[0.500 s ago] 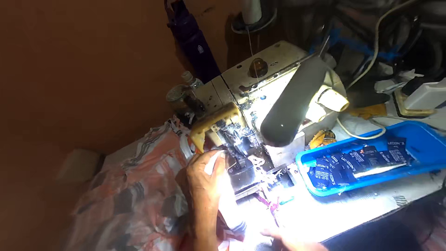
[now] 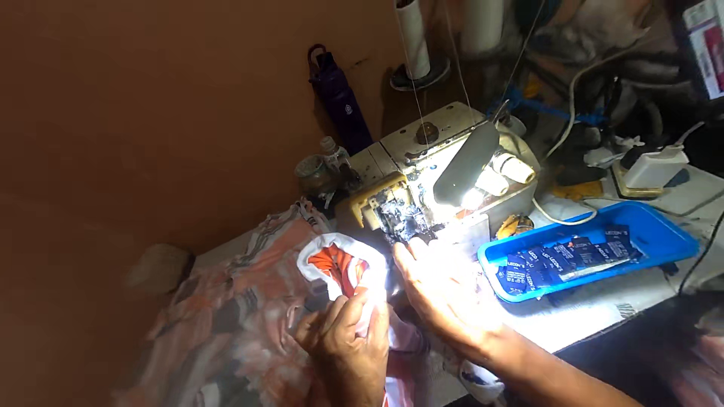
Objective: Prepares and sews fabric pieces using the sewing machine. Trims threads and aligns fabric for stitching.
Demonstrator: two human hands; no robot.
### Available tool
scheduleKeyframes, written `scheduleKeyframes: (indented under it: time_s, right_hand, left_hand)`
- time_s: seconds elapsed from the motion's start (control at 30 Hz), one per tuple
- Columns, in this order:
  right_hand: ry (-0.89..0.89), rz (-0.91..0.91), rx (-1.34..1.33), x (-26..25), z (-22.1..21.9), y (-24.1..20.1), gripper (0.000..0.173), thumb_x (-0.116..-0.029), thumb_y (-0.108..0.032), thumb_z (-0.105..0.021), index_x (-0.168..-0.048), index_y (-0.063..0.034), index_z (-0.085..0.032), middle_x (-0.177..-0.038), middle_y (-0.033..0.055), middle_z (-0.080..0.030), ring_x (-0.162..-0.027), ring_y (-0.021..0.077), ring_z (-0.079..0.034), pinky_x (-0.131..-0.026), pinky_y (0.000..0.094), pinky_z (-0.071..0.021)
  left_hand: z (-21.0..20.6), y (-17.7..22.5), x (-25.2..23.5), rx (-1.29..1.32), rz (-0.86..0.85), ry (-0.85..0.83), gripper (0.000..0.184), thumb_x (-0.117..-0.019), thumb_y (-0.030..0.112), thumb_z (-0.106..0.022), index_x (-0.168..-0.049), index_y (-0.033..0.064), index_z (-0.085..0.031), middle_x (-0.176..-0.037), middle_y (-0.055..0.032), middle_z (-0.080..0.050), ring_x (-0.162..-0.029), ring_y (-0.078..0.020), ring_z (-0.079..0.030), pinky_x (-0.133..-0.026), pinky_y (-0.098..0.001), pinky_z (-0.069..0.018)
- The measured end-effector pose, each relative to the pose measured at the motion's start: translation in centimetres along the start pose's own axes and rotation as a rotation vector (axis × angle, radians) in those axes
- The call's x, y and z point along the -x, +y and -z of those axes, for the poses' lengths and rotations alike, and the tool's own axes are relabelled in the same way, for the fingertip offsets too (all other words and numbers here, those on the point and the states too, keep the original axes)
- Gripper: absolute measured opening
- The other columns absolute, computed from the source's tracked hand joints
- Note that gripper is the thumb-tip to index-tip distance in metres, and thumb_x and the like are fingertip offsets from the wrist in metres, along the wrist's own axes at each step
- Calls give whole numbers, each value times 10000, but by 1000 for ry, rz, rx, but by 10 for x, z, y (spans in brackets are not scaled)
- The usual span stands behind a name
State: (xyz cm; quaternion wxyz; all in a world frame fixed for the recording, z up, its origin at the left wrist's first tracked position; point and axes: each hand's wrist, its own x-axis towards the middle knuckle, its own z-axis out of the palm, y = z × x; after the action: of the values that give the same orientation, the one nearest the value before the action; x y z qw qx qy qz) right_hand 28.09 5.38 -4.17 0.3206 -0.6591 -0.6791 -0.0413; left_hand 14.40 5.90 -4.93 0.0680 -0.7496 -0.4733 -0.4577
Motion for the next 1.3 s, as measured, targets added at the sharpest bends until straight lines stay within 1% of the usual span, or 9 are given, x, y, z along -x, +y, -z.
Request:
scheduleKeyframes:
  time_s: [0.23,0.33,0.4,0.57,0.67,0.77,0.87,1.1,1.3]
  right_hand:
    - [224,92,-245,26,8,19,233,-978,-217,-582,-1035,-124,-788,-828,54,-729,-732,203,-710,-599,370,-544]
    - [56,140,-624,32,18,37,375,-963,-276,-616,-1270,-77,-700,-1051,59,-724,-905,91,-668,-788,274,-538]
    - [-44,265,-846,27,16,39,422,-945,-165,-635,-1338,-13,-639,-1145,113,-696,-1011,80,-643,-877,233,-528]
    - [-220,552,-1019,15,21,21,150,-901,-44,-673,-1016,37,-726,-1121,200,-649,-965,131,-634,-807,189,-519]
    - [-393,648,-1196,22,36,22,126,-939,-46,-655,-946,76,-687,-884,141,-649,-807,66,-577,-715,151,-445]
    - [-382,591,-1291,36,55,33,161,-1001,-82,-602,-944,66,-632,-822,74,-607,-793,-20,-556,-733,83,-437]
    - [-330,502,-1375,49,57,51,199,-1045,-152,-515,-957,10,-591,-847,-20,-568,-825,-102,-514,-740,50,-403]
    - [-321,50,-1509,73,29,48,137,-917,-44,-577,-913,-153,-660,-835,-185,-619,-772,-147,-551,-670,57,-456]
    - [-369,-185,-1496,85,23,52,152,-894,-48,-583,-904,-179,-659,-778,-211,-602,-681,-151,-522,-597,55,-427]
  left_hand:
    - [30,0,7,60,-17,-72,260,-856,253,-654,-789,28,-767,-660,-48,-637,-655,-93,-572,-921,-354,-380]
    - [51,-2,10,114,-60,-168,234,-866,244,-663,-805,40,-760,-660,-43,-605,-690,-94,-560,-956,-348,-359]
    - [62,0,10,173,-94,-221,207,-878,243,-671,-804,66,-748,-672,-39,-614,-713,-86,-568,-976,-338,-350]
    - [91,5,4,457,-145,-343,203,-950,302,-673,-854,123,-672,-755,10,-632,-795,-11,-585,-1020,-270,-347]
    - [109,-10,-5,613,-186,-393,208,-970,321,-675,-875,138,-651,-780,45,-603,-799,25,-570,-1003,-214,-383]
    - [120,-38,-11,700,-161,-537,252,-1009,358,-619,-873,148,-646,-785,69,-634,-821,50,-587,-1056,-253,-343]
    - [118,-75,-13,750,-59,-635,263,-1021,435,-578,-869,253,-694,-842,191,-676,-885,112,-605,-1051,-207,-388]
    - [120,-81,-21,830,79,-649,160,-1013,356,-582,-925,320,-711,-947,240,-652,-941,100,-595,-839,-117,-478]
    - [110,-77,-23,721,116,-676,91,-975,341,-636,-969,333,-726,-956,244,-652,-936,105,-596,-812,-105,-495]
